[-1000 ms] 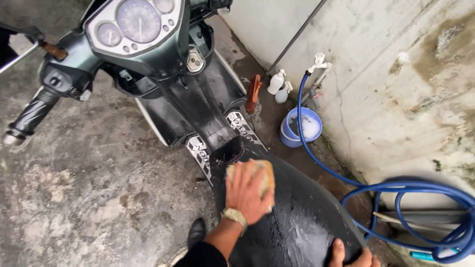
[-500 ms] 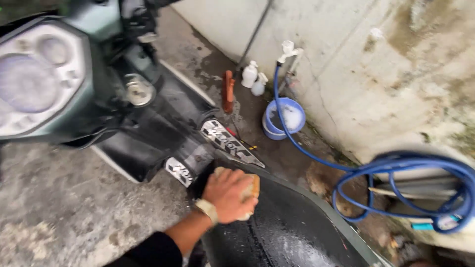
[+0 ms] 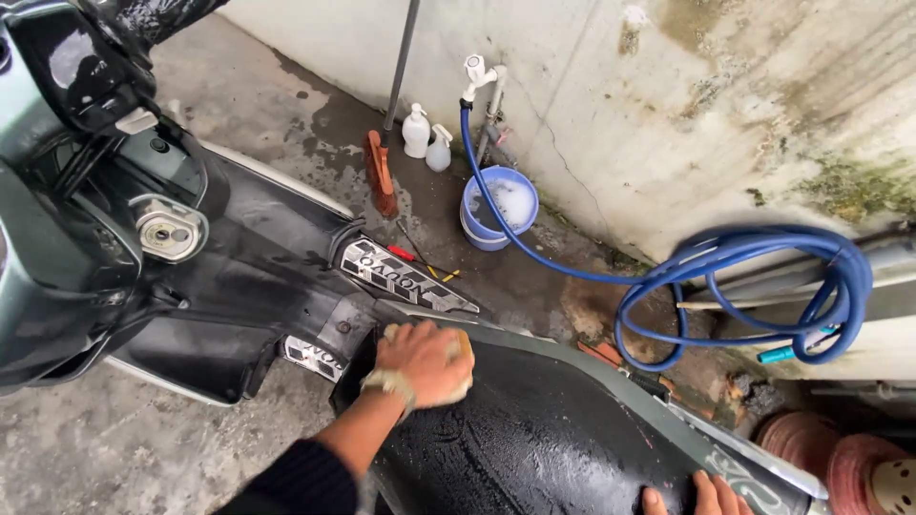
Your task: The person wipes the front body panel, handlebars, and seat of a motorcycle using a cloth. They scrub the seat with soapy water and wipe the front fairing and handlebars to remove dirt and moisture.
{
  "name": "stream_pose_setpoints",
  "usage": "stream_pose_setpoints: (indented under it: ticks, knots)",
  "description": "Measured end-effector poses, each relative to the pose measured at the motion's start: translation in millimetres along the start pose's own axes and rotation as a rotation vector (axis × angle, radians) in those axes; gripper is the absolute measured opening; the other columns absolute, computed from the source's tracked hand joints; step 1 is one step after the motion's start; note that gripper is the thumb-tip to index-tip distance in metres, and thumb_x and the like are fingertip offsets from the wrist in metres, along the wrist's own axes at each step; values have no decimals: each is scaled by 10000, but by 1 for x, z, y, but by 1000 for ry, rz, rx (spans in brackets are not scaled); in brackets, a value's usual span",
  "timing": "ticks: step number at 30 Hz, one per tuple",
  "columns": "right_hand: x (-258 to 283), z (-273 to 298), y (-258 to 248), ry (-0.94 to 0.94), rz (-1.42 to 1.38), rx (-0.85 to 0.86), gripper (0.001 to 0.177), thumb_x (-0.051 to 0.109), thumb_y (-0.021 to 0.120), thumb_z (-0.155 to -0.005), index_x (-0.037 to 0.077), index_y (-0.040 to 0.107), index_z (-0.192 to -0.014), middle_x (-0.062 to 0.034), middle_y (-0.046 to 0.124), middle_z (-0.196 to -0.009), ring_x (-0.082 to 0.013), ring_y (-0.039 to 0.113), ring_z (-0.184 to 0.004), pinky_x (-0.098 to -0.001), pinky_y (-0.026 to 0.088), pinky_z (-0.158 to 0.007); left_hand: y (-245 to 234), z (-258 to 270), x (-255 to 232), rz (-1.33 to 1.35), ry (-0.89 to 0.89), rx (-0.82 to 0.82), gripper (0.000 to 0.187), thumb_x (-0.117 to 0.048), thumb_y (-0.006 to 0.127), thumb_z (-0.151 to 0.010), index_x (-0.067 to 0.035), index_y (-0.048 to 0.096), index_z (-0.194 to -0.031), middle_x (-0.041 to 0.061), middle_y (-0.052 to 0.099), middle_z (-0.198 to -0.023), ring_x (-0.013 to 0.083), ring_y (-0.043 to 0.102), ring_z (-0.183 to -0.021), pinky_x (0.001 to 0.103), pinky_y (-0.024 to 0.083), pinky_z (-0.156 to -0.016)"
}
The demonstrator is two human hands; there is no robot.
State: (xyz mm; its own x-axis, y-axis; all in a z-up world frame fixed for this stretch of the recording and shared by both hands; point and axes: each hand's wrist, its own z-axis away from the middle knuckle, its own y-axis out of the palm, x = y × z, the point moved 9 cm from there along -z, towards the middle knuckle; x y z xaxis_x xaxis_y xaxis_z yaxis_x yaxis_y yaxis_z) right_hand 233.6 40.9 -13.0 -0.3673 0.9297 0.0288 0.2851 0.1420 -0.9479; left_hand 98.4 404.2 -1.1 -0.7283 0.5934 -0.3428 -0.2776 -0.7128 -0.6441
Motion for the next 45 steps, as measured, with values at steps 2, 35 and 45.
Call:
stream_pose_setpoints:
  ticks: [2,35,45]
  knots:
    - [0,5,-1,0,-33,-14,633,462,549,-700,0,626,-1126,-184,599,-1197,-343,519,-1145,-429,369,-1054,5,-6,-7,-55,-45,-31,560,-540,238,-833,-243,408,-1276,109,397,-1270,325,354,-1184,503,290,-961]
    - [30,4,-55,55,125,-36,576,575,443,-747,190,647,-1124,0,635,-1216,-186,550,-1184,-401,200,-1123,36,4,-94,-50,318,-311,533,-531,406,-795,-176,469,-1187,95,475,-1115,320,436,-987,501,354,-793]
    - [41,-2,-68,30,120,-105,560,564,455,-753,185,647,-1118,3,639,-1199,-180,573,-1141,-432,241,-1099,40,-5,-94,10,246,-329,548,-541,462,-762,-216,481,-1204,46,443,-1158,334,385,-1063,558,300,-862]
